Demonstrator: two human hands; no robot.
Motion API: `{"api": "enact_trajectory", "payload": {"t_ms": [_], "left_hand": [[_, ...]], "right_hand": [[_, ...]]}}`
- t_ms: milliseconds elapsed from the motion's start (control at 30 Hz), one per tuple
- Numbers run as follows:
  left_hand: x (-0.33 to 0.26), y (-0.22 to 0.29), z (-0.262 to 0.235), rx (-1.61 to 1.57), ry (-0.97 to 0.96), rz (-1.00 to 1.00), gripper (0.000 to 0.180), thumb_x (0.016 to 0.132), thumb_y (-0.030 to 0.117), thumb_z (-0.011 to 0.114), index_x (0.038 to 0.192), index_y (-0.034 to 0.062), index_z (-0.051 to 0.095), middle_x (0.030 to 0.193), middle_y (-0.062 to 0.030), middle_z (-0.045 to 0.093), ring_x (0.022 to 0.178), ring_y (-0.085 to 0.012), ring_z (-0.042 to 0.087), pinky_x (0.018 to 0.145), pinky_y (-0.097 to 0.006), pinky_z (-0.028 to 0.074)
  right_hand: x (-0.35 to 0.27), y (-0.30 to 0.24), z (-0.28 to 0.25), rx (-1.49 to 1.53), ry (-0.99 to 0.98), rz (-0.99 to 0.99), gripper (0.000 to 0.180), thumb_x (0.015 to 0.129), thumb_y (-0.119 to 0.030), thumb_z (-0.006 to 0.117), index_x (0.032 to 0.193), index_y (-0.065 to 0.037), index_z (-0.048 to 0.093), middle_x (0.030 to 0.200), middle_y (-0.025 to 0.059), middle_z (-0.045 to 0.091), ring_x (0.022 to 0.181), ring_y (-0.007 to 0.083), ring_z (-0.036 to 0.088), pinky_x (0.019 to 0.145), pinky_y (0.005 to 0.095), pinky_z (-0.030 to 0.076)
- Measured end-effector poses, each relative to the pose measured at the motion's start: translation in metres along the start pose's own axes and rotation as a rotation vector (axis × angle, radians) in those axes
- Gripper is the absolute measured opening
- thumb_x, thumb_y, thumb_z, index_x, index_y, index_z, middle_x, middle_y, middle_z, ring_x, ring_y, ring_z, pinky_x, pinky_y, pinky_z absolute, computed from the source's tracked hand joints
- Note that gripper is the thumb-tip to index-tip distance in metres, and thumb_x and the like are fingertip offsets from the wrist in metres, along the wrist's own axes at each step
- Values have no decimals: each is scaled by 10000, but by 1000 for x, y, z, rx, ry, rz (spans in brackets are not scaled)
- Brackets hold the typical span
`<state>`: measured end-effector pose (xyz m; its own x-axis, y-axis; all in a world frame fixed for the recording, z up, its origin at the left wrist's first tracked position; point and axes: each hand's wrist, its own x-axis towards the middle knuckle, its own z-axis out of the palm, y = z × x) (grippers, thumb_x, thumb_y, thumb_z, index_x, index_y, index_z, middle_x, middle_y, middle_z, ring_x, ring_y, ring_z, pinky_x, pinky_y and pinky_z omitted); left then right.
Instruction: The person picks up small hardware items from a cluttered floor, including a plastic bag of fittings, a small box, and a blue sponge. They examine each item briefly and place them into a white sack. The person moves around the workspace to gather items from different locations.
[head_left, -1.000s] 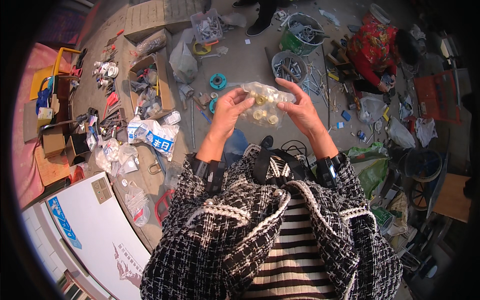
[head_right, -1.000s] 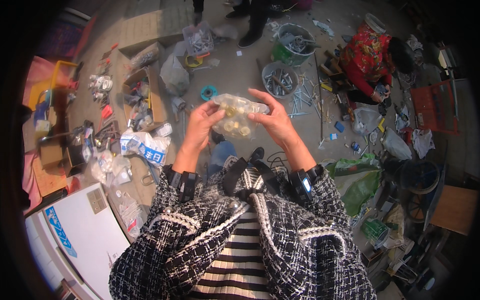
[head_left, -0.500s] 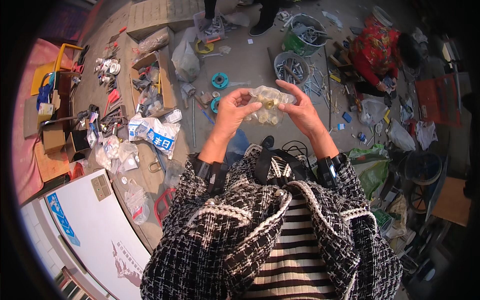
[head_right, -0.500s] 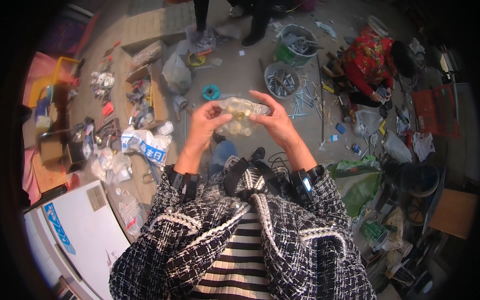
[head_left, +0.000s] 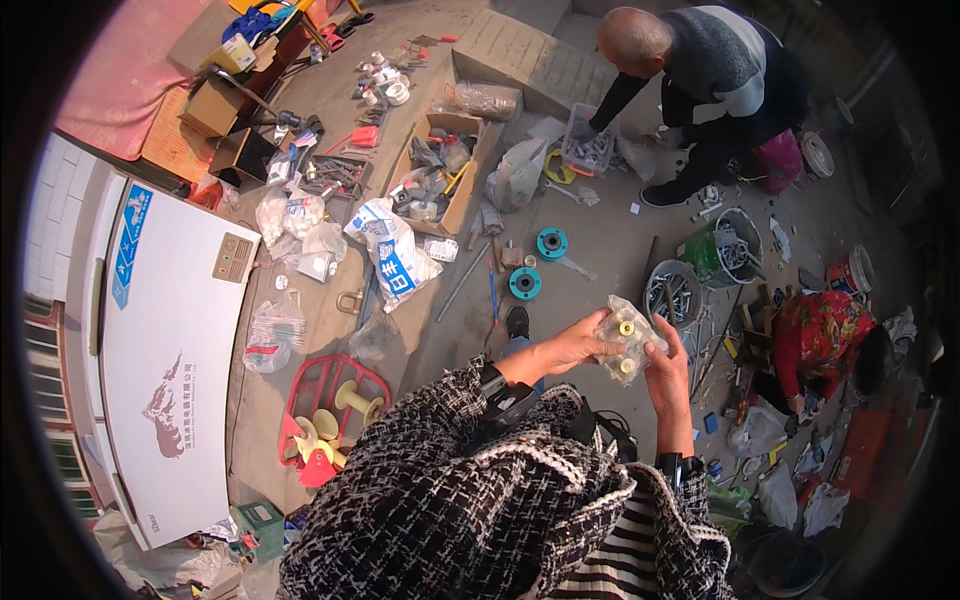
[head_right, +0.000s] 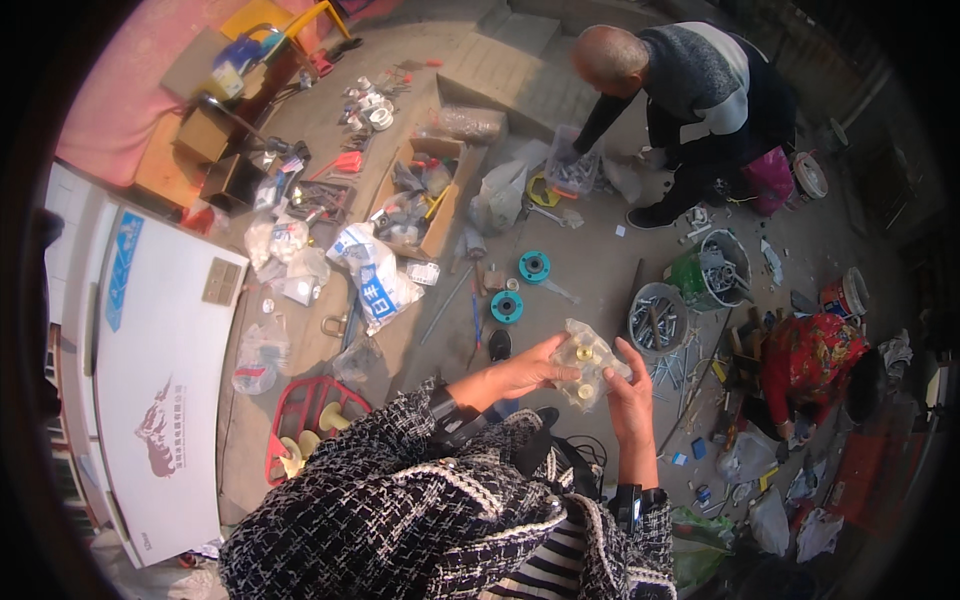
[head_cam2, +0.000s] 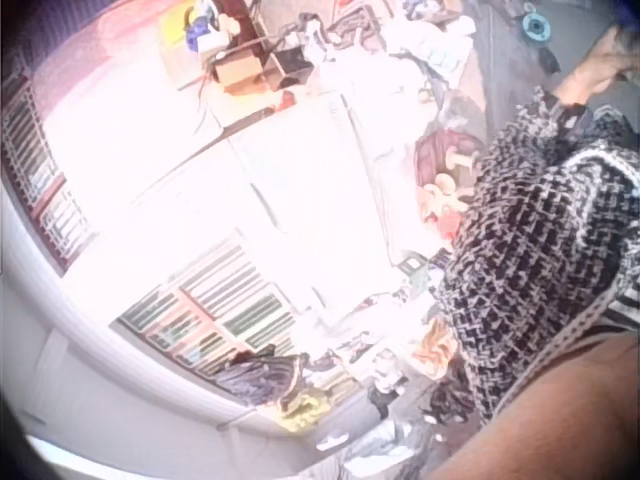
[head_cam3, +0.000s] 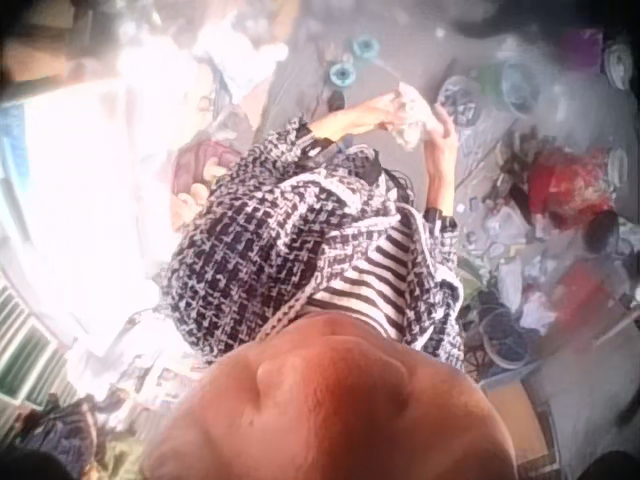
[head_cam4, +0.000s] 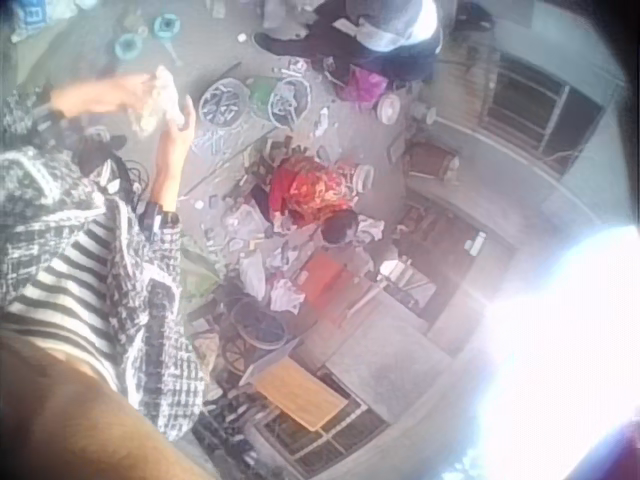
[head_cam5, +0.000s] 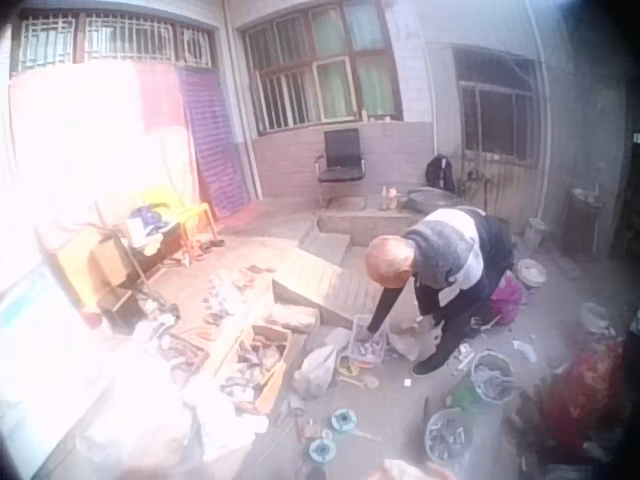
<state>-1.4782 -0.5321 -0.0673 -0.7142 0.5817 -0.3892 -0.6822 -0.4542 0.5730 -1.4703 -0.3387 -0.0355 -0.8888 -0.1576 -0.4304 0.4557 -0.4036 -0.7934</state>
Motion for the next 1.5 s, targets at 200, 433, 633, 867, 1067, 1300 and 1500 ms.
{"api": "enact_trajectory", "payload": {"t_ms": [200,433,633,867,1067,1300,1500], "left_hand": [[-4,-25,-40,-216,154,25,620,809,45,656,1341,94,340,1207,-46,515,1094,-173,535,851,-353,494],[-7,-28,-142,-495,416,206,462,811,34,637,1234,96,463,1174,-65,548,1077,-211,550,888,-386,476],[-18,52,-290,-690,546,444,394,826,58,623,1197,41,492,1162,-89,556,1085,-229,542,971,-356,415],[-18,162,-479,58,1016,634,331,808,37,623,1132,83,572,1076,-51,612,1015,-198,580,871,-345,463],[-10,261,-662,973,1259,658,463,710,-47,663,1156,46,582,1165,-125,570,1059,-252,554,897,-327,457],[5,385,-796,-709,1033,793,461,879,120,565,1302,56,395,1280,-92,480,1171,-240,474,1033,-413,321],[31,341,-748,-563,947,553,403,926,120,471,1294,34,333,1194,-185,544,1100,-296,544,963,-403,420]], "right_hand": [[28,22,2,-290,-115,118,511,880,-73,568,1354,-56,377,1086,74,586,932,128,578,804,261,475],[60,41,8,-513,-124,220,463,902,-126,552,1332,-44,404,1086,118,614,930,176,608,791,284,478],[105,67,9,-596,-39,377,427,885,-150,573,1269,-6,452,995,120,647,876,190,630,750,285,491],[154,120,26,-723,29,763,419,882,-123,545,1275,-28,434,992,158,641,873,227,638,737,311,509],[220,150,65,-688,61,800,353,852,-46,553,1197,-10,488,885,169,667,714,221,663,574,281,519],[286,143,119,-913,27,687,338,862,-59,533,1194,-11,494,869,133,672,713,188,663,584,270,522],[287,160,123,-869,67,725,361,855,-61,546,1209,-15,493,853,126,672,717,188,663,587,269,521]]}}
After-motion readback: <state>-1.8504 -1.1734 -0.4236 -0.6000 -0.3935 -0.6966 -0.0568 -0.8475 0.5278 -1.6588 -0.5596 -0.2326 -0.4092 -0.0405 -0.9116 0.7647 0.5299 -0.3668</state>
